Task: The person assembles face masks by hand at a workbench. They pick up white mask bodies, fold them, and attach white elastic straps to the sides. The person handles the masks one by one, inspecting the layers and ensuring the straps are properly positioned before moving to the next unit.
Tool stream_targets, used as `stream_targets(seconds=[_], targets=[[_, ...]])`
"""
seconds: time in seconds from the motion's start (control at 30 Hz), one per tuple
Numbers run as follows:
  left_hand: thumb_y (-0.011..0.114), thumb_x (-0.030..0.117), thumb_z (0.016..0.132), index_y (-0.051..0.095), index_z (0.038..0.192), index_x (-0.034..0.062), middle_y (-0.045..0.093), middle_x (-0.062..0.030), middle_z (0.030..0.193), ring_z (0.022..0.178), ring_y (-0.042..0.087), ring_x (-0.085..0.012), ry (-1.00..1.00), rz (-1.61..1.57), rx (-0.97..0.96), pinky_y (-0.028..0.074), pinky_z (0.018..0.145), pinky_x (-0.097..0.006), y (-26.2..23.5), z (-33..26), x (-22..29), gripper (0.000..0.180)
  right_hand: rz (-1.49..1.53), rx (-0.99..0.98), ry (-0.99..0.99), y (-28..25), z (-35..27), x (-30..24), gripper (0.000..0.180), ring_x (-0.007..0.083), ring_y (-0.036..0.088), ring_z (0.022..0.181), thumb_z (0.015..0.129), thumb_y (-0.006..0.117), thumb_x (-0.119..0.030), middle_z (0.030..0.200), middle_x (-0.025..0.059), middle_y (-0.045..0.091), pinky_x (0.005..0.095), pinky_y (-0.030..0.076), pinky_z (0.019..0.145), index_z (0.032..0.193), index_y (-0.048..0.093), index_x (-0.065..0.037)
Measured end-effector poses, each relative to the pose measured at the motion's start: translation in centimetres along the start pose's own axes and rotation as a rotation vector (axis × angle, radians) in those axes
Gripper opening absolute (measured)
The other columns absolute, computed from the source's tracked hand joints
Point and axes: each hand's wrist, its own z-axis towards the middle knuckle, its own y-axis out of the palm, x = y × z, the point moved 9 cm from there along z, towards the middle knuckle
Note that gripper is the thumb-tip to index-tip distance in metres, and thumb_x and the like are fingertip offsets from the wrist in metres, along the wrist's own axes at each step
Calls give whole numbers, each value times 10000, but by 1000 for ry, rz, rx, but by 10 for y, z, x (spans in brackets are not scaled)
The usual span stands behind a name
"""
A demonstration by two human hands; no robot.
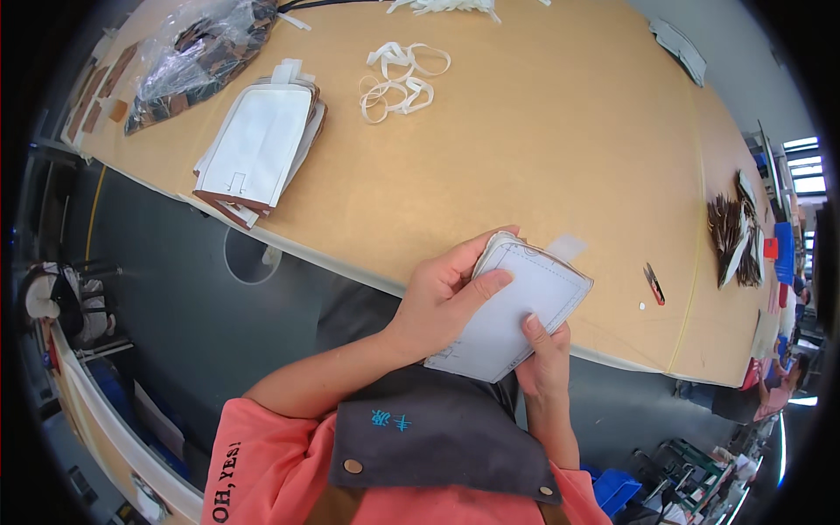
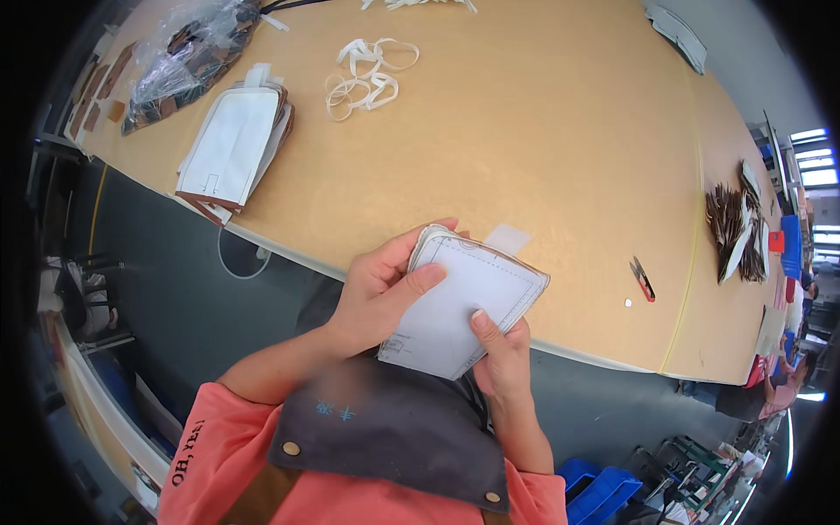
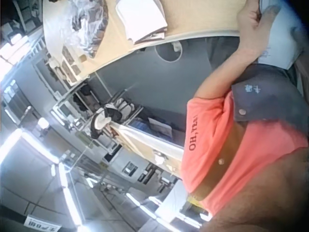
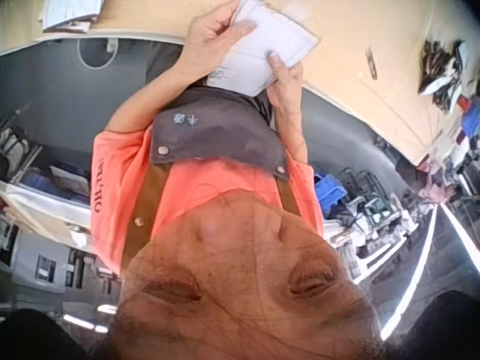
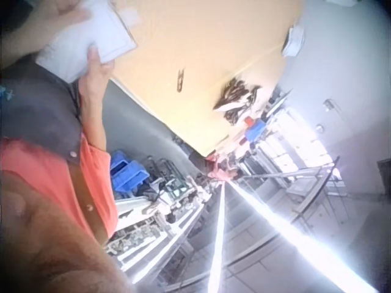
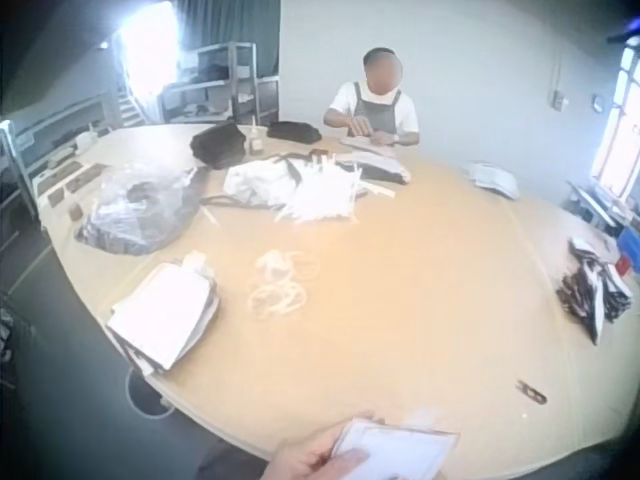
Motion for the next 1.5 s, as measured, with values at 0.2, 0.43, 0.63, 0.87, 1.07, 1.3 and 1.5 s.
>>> stream_targets(seconds=[0.2,0.43,0.63,0.87,1.07,1.3,1.5], targets=[[582,58,1005,500,1426,-24,656,-53,1207,1063,588,-72,111,107,96,483,913,-235,-9,-8,-2,437,-36,45,39,8,-6,1,573,239,593,1196,919,738,-199,1315,145,597,390,481,1023,1375,475,29],[536,6,1009,481,1412,-44,617,-136,1335,1175,603,-146,-19,17,-56,496,980,-284,-8,2,6,411,23,46,71,14,-8,8,580,243,598,1188,920,732,-187,1309,149,598,391,480,1021,1380,461,40],[598,41,984,574,1327,-21,670,-87,1202,1035,634,-106,21,65,10,519,876,-258,-17,5,11,349,20,65,115,19,-9,12,577,240,603,1179,917,734,-190,1297,152,605,388,480,1017,1373,468,43],[631,66,966,629,1267,-18,725,-117,1101,967,678,-124,184,367,67,526,850,-252,-16,4,28,312,48,56,116,17,-6,15,562,238,607,1176,916,731,-178,1297,145,610,388,483,1013,1370,477,36],[633,68,961,643,1247,-8,728,-133,1101,942,707,-159,268,508,90,541,835,-259,-17,3,31,296,46,43,118,12,-4,20,552,234,608,1174,916,730,-174,1295,136,616,386,485,1011,1370,484,23],[597,32,978,598,1305,-30,713,-166,1119,945,690,-153,175,398,122,526,819,-255,-18,9,20,333,75,100,116,12,-1,20,509,237,610,1176,929,715,-176,1285,131,624,397,485,1014,1354,502,7],[618,26,963,573,1369,-19,721,-177,994,761,698,-151,343,719,153,519,680,-247,-15,0,23,412,92,131,38,8,2,18,494,243,601,1191,959,673,-172,1311,132,606,403,477,1027,1379,472,-4]])
